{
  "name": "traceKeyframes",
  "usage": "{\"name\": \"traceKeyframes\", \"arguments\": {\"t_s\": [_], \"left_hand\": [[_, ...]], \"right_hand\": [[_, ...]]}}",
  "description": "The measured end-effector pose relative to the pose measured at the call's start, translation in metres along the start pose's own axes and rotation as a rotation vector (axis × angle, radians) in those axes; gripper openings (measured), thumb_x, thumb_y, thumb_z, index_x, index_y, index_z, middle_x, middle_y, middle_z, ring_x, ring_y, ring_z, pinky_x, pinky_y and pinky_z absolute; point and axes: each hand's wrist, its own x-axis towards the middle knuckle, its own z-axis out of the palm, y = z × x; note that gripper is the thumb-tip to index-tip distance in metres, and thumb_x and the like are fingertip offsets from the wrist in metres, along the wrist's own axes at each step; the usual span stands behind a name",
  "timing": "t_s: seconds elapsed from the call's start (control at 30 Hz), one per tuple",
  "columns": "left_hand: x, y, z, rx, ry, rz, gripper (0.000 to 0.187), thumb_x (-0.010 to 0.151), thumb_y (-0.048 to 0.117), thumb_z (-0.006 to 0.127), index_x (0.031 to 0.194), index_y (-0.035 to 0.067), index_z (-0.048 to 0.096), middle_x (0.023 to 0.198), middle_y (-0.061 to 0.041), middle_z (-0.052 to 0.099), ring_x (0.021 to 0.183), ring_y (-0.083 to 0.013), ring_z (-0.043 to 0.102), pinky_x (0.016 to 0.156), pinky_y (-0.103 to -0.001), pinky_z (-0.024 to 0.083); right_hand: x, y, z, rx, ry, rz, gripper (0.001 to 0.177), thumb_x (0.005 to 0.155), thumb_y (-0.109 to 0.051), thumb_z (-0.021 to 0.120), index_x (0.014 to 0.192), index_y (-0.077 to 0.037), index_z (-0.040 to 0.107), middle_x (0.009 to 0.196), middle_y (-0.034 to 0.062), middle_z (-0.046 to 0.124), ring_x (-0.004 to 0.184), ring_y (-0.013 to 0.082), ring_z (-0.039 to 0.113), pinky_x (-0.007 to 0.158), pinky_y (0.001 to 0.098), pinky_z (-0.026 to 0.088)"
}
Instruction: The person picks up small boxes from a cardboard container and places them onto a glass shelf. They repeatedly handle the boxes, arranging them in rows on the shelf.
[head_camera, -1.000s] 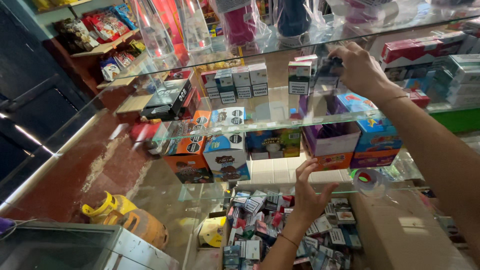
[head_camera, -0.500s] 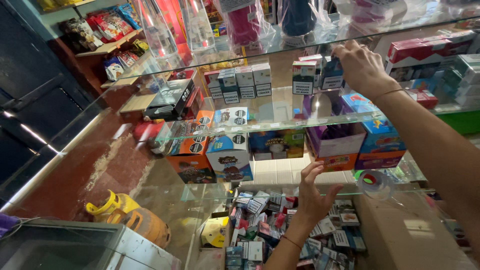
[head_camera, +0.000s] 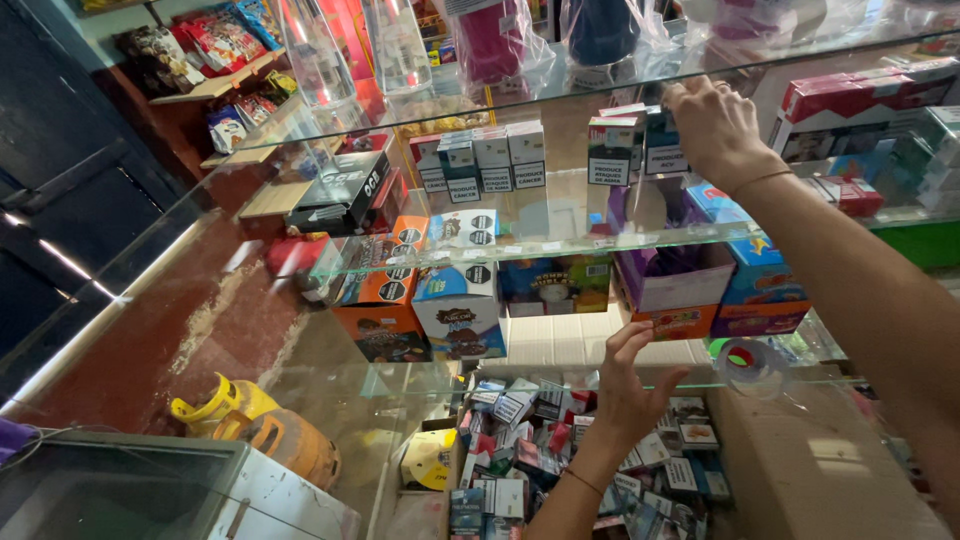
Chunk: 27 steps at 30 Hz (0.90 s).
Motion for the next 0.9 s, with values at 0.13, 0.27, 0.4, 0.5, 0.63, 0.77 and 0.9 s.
{"name": "traceKeyframes", "arguments": {"t_s": [0.13,0.27,0.4,0.5,0.63,0.77,0.9], "left_hand": [[0.002,0.002,-0.002,-0.017,0.006,0.02,0.05,0.108,0.033,0.059,0.142,0.006,0.034,0.137,-0.019,0.045,0.129,-0.0334,0.052,0.109,-0.045,0.053],[0.002,0.001,-0.001,-0.009,-0.014,0.004,0.049,0.107,0.035,0.059,0.14,0.005,0.036,0.136,-0.02,0.047,0.127,-0.0347,0.054,0.106,-0.046,0.054],[0.004,0.002,0.0,-0.004,0.002,0.02,0.048,0.108,0.036,0.057,0.139,0.005,0.037,0.134,-0.02,0.048,0.126,-0.0349,0.055,0.106,-0.046,0.053],[0.002,0.001,-0.001,-0.009,-0.017,0.01,0.049,0.108,0.036,0.058,0.14,0.006,0.036,0.135,-0.02,0.047,0.126,-0.0355,0.055,0.107,-0.047,0.053],[0.002,0.001,-0.001,-0.016,-0.02,0.0,0.049,0.108,0.037,0.057,0.139,0.004,0.038,0.135,-0.02,0.047,0.126,-0.0366,0.055,0.109,-0.049,0.052],[-0.001,-0.001,0.001,-0.035,-0.046,-0.027,0.049,0.106,0.034,0.06,0.137,0.003,0.039,0.133,-0.021,0.049,0.127,-0.0368,0.055,0.11,-0.048,0.052],[-0.005,-0.002,-0.001,-0.027,-0.108,-0.044,0.052,0.107,0.036,0.057,0.141,0.002,0.039,0.137,-0.02,0.047,0.129,-0.0384,0.054,0.112,-0.051,0.051]], "right_hand": [[0.004,0.0,-0.008,0.052,-0.029,0.011,0.052,0.087,0.014,0.051,0.134,-0.003,0.064,0.123,0.024,0.066,0.103,0.0449,0.066,0.075,0.0566,0.059],[0.014,0.013,-0.001,0.147,-0.049,0.054,0.065,0.088,0.013,0.05,0.145,-0.015,0.065,0.122,0.0274,0.07,0.1,0.0489,0.069,0.073,0.0593,0.055],[0.016,0.016,0.009,0.069,0.015,0.021,0.056,0.091,0.01,0.05,0.136,-0.015,0.071,0.109,0.0237,0.076,0.092,0.045,0.073,0.071,0.0562,0.059],[0.019,0.025,0.037,-0.1,0.145,-0.047,0.036,0.083,0.009,0.063,0.107,-0.015,0.073,0.093,0.0127,0.075,0.088,0.034,0.073,0.069,0.046,0.061],[0.007,0.019,0.03,-0.152,0.304,-0.081,0.039,0.104,0.004,0.055,0.123,-0.022,0.078,0.083,0.0015,0.076,0.064,0.0179,0.069,0.068,0.0362,0.064],[-0.004,-0.01,0.013,0.075,0.43,-0.161,0.019,0.11,-0.023,0.069,0.119,-0.009,0.079,0.104,0.0092,0.077,0.094,0.0322,0.07,0.063,0.0446,0.059],[-0.017,-0.047,-0.007,0.324,0.188,-0.117,0.063,0.095,-0.043,0.078,0.144,-0.007,0.062,0.12,0.0219,0.058,0.09,0.0457,0.067,0.073,0.0611,0.055]]}}
